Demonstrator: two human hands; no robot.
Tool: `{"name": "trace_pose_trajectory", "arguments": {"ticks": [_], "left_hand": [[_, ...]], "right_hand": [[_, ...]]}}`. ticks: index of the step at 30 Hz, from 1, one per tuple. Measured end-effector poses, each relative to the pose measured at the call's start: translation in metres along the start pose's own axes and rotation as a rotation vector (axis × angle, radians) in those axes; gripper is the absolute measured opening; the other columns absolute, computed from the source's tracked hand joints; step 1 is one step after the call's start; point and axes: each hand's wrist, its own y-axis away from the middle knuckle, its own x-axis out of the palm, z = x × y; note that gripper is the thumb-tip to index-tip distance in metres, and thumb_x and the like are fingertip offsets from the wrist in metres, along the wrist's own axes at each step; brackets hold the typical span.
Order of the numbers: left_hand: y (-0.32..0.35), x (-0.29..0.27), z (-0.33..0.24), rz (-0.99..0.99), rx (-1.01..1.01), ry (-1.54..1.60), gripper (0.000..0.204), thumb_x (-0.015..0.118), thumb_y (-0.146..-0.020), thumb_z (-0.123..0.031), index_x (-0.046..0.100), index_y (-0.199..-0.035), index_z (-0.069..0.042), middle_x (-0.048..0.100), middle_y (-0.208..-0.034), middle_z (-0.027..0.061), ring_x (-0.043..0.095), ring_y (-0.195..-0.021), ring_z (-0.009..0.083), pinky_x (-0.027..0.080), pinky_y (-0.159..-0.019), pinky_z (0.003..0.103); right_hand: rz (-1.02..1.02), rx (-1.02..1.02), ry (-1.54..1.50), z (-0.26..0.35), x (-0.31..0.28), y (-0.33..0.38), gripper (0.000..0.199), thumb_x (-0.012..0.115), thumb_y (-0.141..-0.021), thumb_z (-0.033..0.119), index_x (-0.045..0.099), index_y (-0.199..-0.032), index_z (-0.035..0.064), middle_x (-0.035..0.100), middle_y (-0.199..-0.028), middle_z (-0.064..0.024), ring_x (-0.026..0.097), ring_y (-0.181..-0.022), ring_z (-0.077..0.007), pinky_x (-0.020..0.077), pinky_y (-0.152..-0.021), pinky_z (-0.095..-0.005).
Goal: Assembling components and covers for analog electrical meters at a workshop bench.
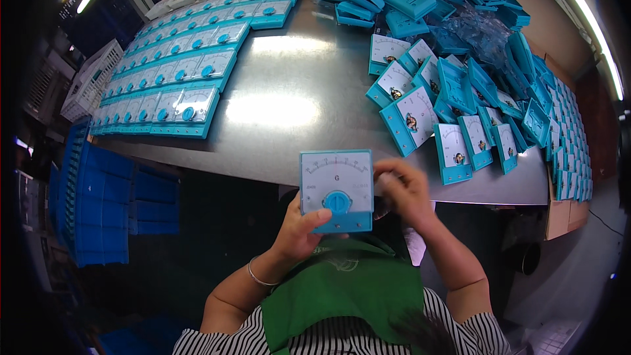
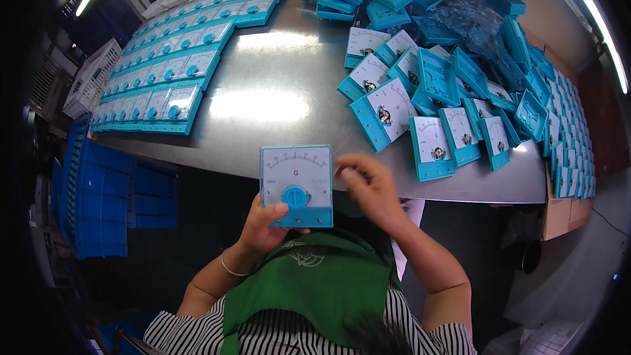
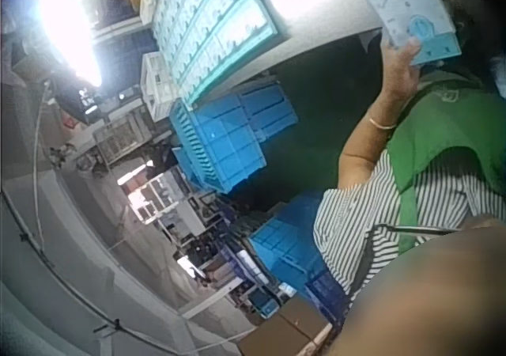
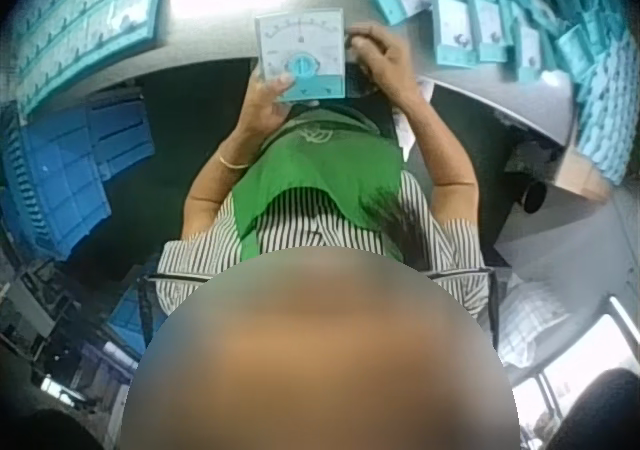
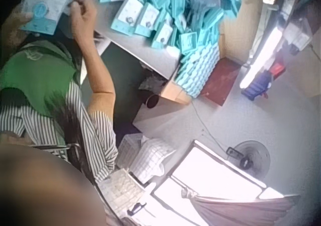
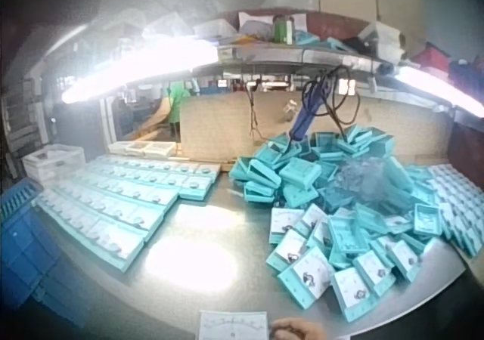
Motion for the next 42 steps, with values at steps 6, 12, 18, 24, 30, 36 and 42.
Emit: {"name": "trace_pose_trajectory", "arguments": {"ticks": [6,12,18,24,30,36,42], "left_hand": [[0.005,0.009,0.007,0.033,-0.022,0.085,0.06,0.065,-0.08,-0.023,0.037,-0.127,0.001,0.055,-0.113,0.015,0.061,-0.095,0.0237,0.057,-0.071,0.037],[0.005,0.005,0.007,0.036,-0.065,0.079,0.061,0.065,-0.079,-0.023,0.036,-0.127,0.001,0.055,-0.111,0.0154,0.061,-0.094,0.0241,0.057,-0.072,0.038],[0.005,0.003,0.004,0.029,-0.087,0.069,0.064,0.067,-0.078,-0.024,0.036,-0.127,0.001,0.054,-0.112,0.0156,0.061,-0.094,0.0244,0.057,-0.072,0.038],[0.002,-0.003,0.003,0.039,-0.112,0.105,0.064,0.067,-0.077,-0.023,0.036,-0.127,0.001,0.055,-0.112,0.0158,0.061,-0.094,0.025,0.057,-0.071,0.038],[0.001,-0.005,0.002,0.036,-0.128,0.107,0.064,0.067,-0.077,-0.024,0.037,-0.127,0.001,0.054,-0.113,0.0158,0.061,-0.094,0.0249,0.057,-0.071,0.038],[-0.001,-0.002,0.002,0.044,-0.117,0.068,0.066,0.067,-0.077,-0.026,0.036,-0.128,0.001,0.054,-0.112,0.0153,0.06,-0.095,0.0243,0.057,-0.072,0.037],[-0.002,0.003,0.002,0.027,-0.11,0.038,0.065,0.066,-0.077,-0.026,0.036,-0.128,0.001,0.054,-0.111,0.0148,0.061,-0.094,0.0237,0.056,-0.071,0.037]], "right_hand": [[0.273,-0.199,0.028,-0.026,0.031,0.007,0.019,0.066,-0.077,0.0,0.066,-0.095,-0.0008,0.069,-0.091,-0.0091,0.062,-0.086,-0.0117,0.0501,-0.076,-0.0285],[0.25,-0.358,0.094,-0.029,0.032,0.009,0.018,0.069,-0.074,-0.001,0.067,-0.092,0.0022,0.069,-0.09,-0.0089,0.063,-0.084,-0.0127,0.0505,-0.074,-0.0291],[0.235,-0.401,0.107,-0.035,0.035,0.01,0.017,0.07,-0.075,0.001,0.068,-0.091,0.0052,0.068,-0.09,-0.0096,0.065,-0.083,-0.0164,0.0507,-0.073,-0.0298],[0.242,-0.41,0.079,-0.036,0.037,0.006,0.016,0.07,-0.075,0.002,0.068,-0.09,0.0064,0.068,-0.092,-0.0097,0.066,-0.083,-0.0185,0.0512,-0.073,-0.0305],[0.233,-0.442,0.073,-0.035,0.039,0.005,0.016,0.069,-0.076,0.001,0.068,-0.091,0.0066,0.068,-0.092,-0.0091,0.066,-0.084,-0.0183,0.0512,-0.073,-0.0303],[0.195,-0.317,-0.084,-0.046,0.042,0.006,0.014,0.067,-0.077,0.0,0.067,-0.09,0.0058,0.069,-0.089,-0.0079,0.065,-0.082,-0.016,0.0512,-0.072,-0.0297],[0.183,-0.408,-0.038,-0.04,0.039,0.009,0.015,0.066,-0.077,-0.001,0.067,-0.09,0.0053,0.069,-0.087,-0.007,0.065,-0.08,-0.0144,0.0512,-0.07,-0.0287]]}}
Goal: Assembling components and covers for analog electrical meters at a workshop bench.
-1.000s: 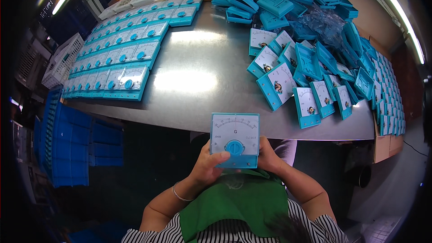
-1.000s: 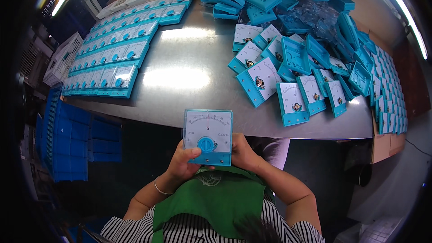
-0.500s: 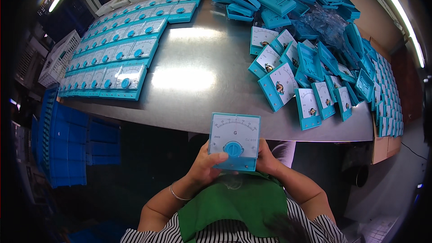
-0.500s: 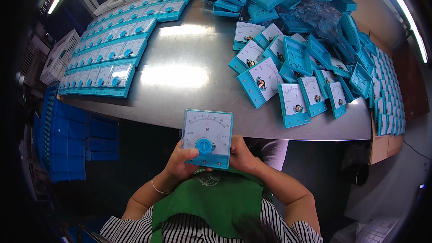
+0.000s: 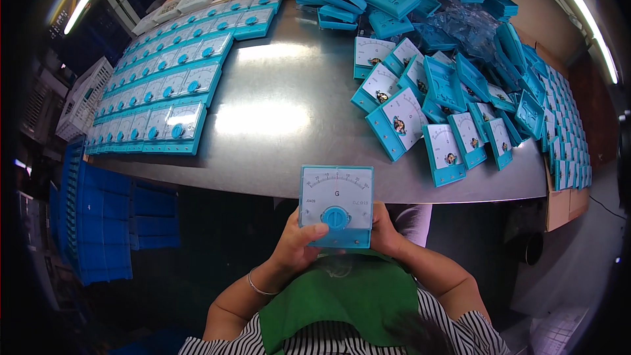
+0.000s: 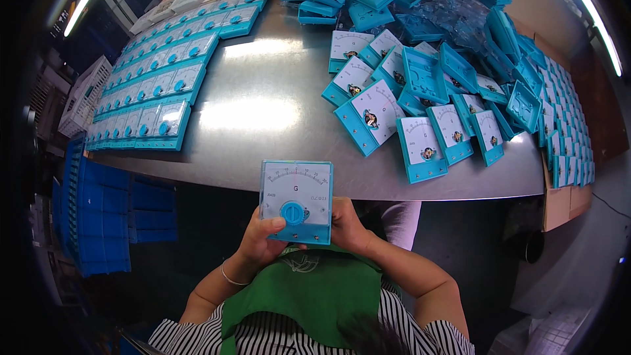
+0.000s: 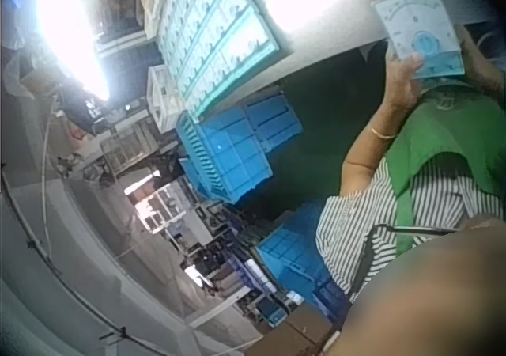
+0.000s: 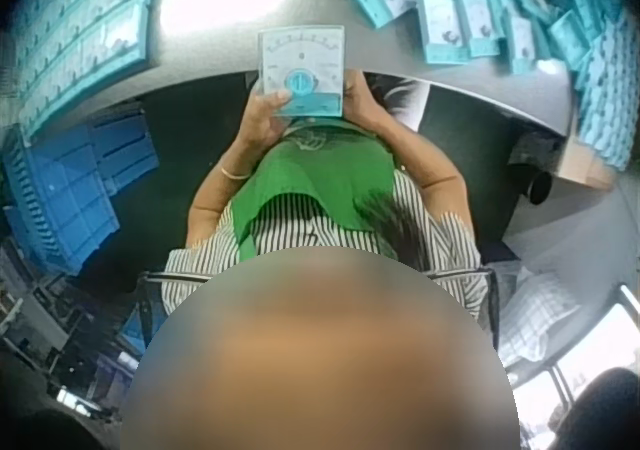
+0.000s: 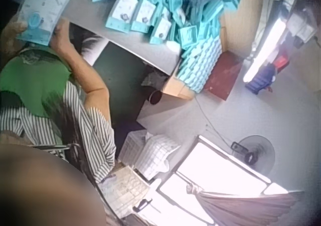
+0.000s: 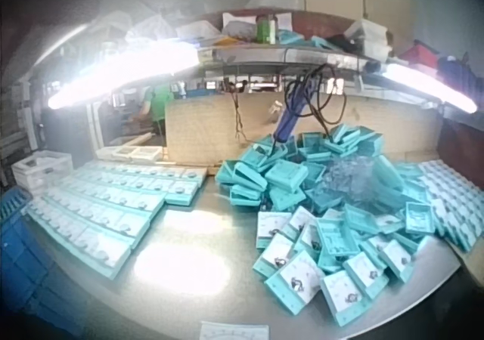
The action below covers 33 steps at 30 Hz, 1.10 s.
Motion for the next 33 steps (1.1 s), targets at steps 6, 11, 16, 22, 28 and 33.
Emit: {"name": "trace_pose_trajectory", "arguments": {"ticks": [6,11,16,22,28,33], "left_hand": [[-0.002,0.004,0.002,-0.001,0.008,0.008,0.064,0.066,-0.077,-0.026,0.037,-0.127,0.002,0.055,-0.11,0.0145,0.061,-0.093,0.0234,0.057,-0.07,0.037],[-0.004,0.006,0.002,0.007,0.008,0.018,0.063,0.066,-0.077,-0.026,0.038,-0.126,0.002,0.056,-0.109,0.0141,0.062,-0.092,0.0231,0.057,-0.07,0.036],[-0.003,0.004,0.002,-0.012,0.033,0.03,0.058,0.066,-0.079,-0.023,0.04,-0.125,0.003,0.057,-0.108,0.0138,0.062,-0.091,0.0231,0.057,-0.07,0.036],[0.001,0.001,-0.003,-0.083,0.07,-0.097,0.055,0.067,-0.08,-0.017,0.04,-0.124,0.003,0.057,-0.11,0.0154,0.063,-0.094,0.0238,0.057,-0.073,0.037],[0.008,0.002,0.007,-0.091,0.004,-0.167,0.056,0.068,-0.079,-0.015,0.04,-0.123,0.005,0.057,-0.11,0.0167,0.062,-0.095,0.0245,0.057,-0.075,0.038],[0.009,-0.005,0.005,-0.029,0.028,-0.093,0.056,0.068,-0.079,-0.015,0.04,-0.123,0.005,0.057,-0.111,0.0169,0.062,-0.094,0.0241,0.057,-0.075,0.038]], "right_hand": [[-0.041,-0.089,0.062,-0.004,0.0,0.003,0.015,0.066,-0.077,-0.001,0.067,-0.091,0.0043,0.069,-0.088,-0.0074,0.065,-0.08,-0.0148,0.0516,-0.069,-0.0288],[-0.067,-0.078,0.05,-0.002,0.0,0.004,0.016,0.067,-0.076,-0.001,0.067,-0.091,0.0037,0.069,-0.089,-0.0081,0.066,-0.081,-0.0157,0.0517,-0.069,-0.029],[0.013,-0.149,0.16,-0.005,-0.007,0.005,0.013,0.061,-0.084,0.003,0.067,-0.096,0.0019,0.068,-0.09,-0.0073,0.064,-0.078,-0.0147,0.0512,-0.065,-0.0272],[-0.21,0.331,-0.167,0.029,-0.023,0.003,0.057,0.057,-0.091,0.027,0.037,-0.137,0.0004,0.063,-0.089,-0.0103,0.056,-0.071,-0.0075,0.0458,-0.059,-0.0218],[-0.215,0.087,0.277,0.019,-0.025,-0.027,0.042,0.051,-0.094,0.035,0.059,-0.11,-0.0021,0.062,-0.084,-0.0068,0.054,-0.064,-0.0059,0.0354,-0.042,-0.019],[-0.304,0.465,-0.339,0.025,-0.035,-0.027,0.052,0.043,-0.095,0.047,0.063,-0.1,-0.0014,0.063,-0.076,-0.0054,0.054,-0.056,-0.0088,0.0354,-0.039,-0.0206]]}}
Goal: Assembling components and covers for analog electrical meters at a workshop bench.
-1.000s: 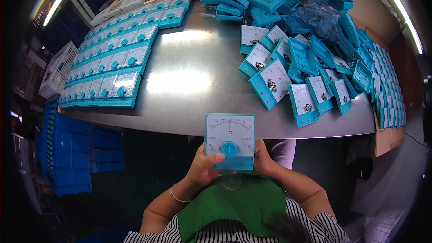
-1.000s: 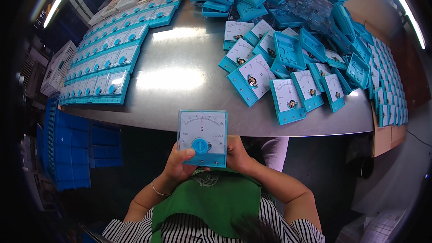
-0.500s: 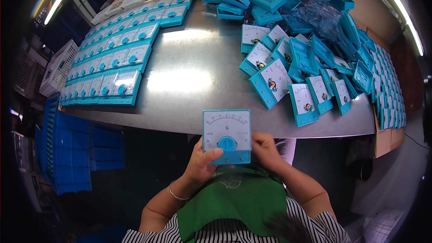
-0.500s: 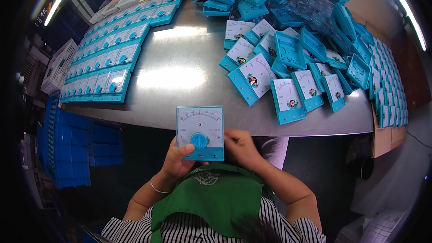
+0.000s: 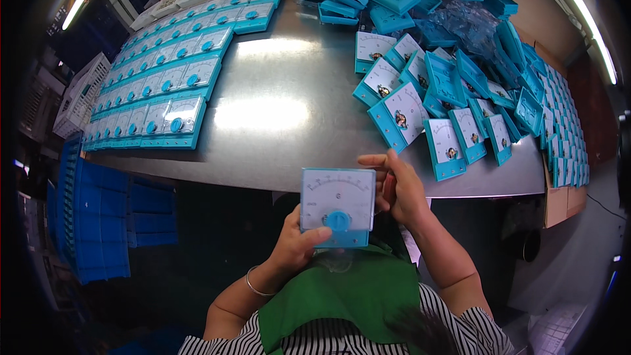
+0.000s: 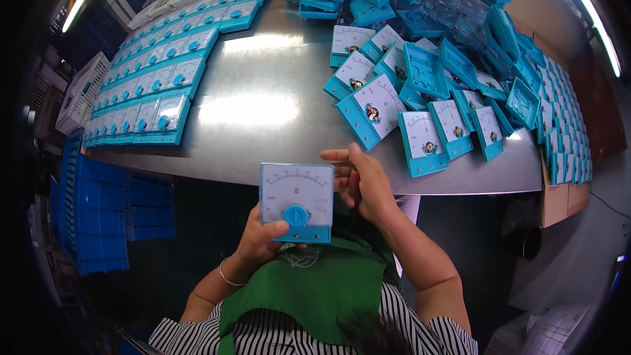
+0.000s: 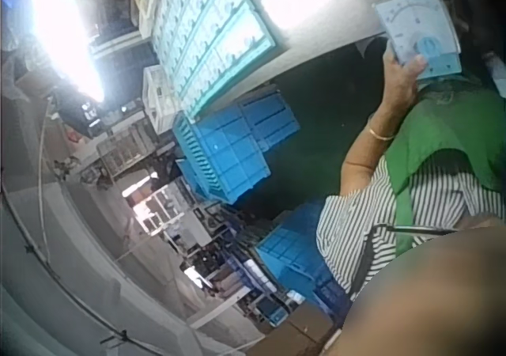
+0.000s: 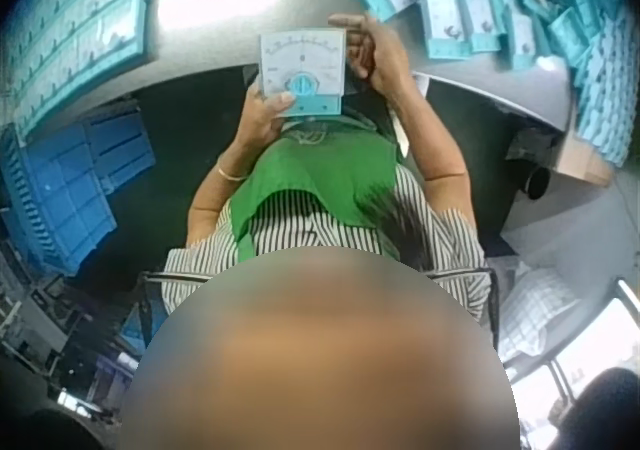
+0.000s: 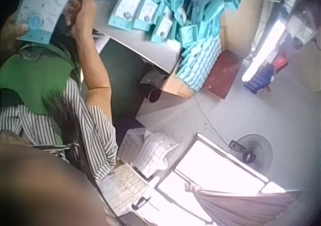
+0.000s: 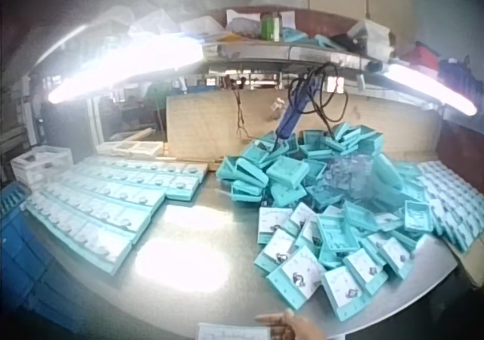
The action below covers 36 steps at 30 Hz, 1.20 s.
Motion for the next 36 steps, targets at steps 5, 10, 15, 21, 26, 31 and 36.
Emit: {"name": "trace_pose_trajectory", "arguments": {"ticks": [5,10,15,21,26,31,36], "left_hand": [[-0.008,-0.025,-0.01,0.008,0.169,-0.185,0.065,0.069,-0.078,-0.016,0.035,-0.131,0.002,0.053,-0.119,0.0161,0.058,-0.103,0.0246,0.051,-0.086,0.037],[-0.036,0.0,-0.025,-0.128,0.627,-0.404,0.111,0.077,-0.072,-0.013,-0.004,-0.148,-0.011,0.029,-0.141,0.0135,0.045,-0.119,0.0259,0.041,-0.096,0.039],[-0.058,0.019,-0.024,-0.127,0.627,-0.272,0.112,0.08,-0.07,-0.028,0.0,-0.148,-0.015,0.041,-0.124,0.0094,0.049,-0.112,0.0222,0.045,-0.091,0.037],[-0.035,-0.01,-0.026,-0.062,0.469,-0.151,0.103,0.071,-0.074,-0.048,0.006,-0.148,-0.017,0.044,-0.12,0.0103,0.052,-0.108,0.0222,0.049,-0.088,0.038],[-0.036,0.011,-0.022,-0.051,0.423,-0.119,0.094,0.064,-0.079,-0.051,0.008,-0.148,-0.02,0.042,-0.132,0.0175,0.054,-0.11,0.0266,0.049,-0.092,0.043],[-0.028,-0.012,-0.014,-0.015,0.383,-0.01,0.095,0.068,-0.075,-0.048,0.013,-0.147,-0.019,0.039,-0.133,0.0187,0.052,-0.112,0.0285,0.049,-0.092,0.044],[-0.02,-0.021,-0.015,-0.057,0.478,0.02,0.096,0.07,-0.072,-0.047,0.015,-0.146,-0.02,0.04,-0.131,0.0163,0.05,-0.115,0.0307,0.046,-0.095,0.046]], "right_hand": [[0.267,0.066,0.334,0.005,0.021,0.025,0.037,0.063,-0.086,0.036,0.063,-0.097,0.0004,0.064,-0.072,-0.0061,0.055,-0.051,-0.0132,0.0376,-0.042,-0.0268],[0.039,-0.844,1.119,0.029,0.037,0.014,0.034,0.067,-0.081,0.035,0.061,-0.085,0.002,0.061,-0.069,-0.0137,0.057,-0.053,-0.0264,0.0447,-0.049,-0.0355],[0.11,-0.98,1.402,0.033,0.037,0.009,0.036,0.073,-0.076,0.035,0.062,-0.085,0.0028,0.062,-0.074,-0.0113,0.062,-0.063,-0.0278,0.0483,-0.055,-0.0365],[-0.676,-0.786,1.31,0.117,-0.119,-0.047,0.017,0.064,-0.081,0.005,0.064,-0.097,0.0027,0.065,-0.094,-0.013,0.066,-0.073,-0.0244,0.0512,-0.063,-0.0311],[-0.897,-0.628,1.621,0.142,-0.21,-0.082,0.014,0.064,-0.08,0.011,0.067,-0.093,0.0062,0.062,-0.102,-0.0127,0.063,-0.084,-0.0326,0.0513,-0.069,-0.0396],[-0.605,-0.741,1.213,0.163,-0.111,-0.053,0.01,0.064,-0.081,0.008,0.065,-0.088,0.0005,0.067,-0.084,-0.0119,0.066,-0.077,-0.0227,0.0508,-0.066,-0.0344],[0.111,-0.319,0.522,0.076,0.012,-0.018,0.019,0.063,-0.086,0.015,0.06,-0.094,-0.0021,0.068,-0.078,-0.0085,0.061,-0.055,-0.0108,0.0431,-0.046,-0.0224]]}}
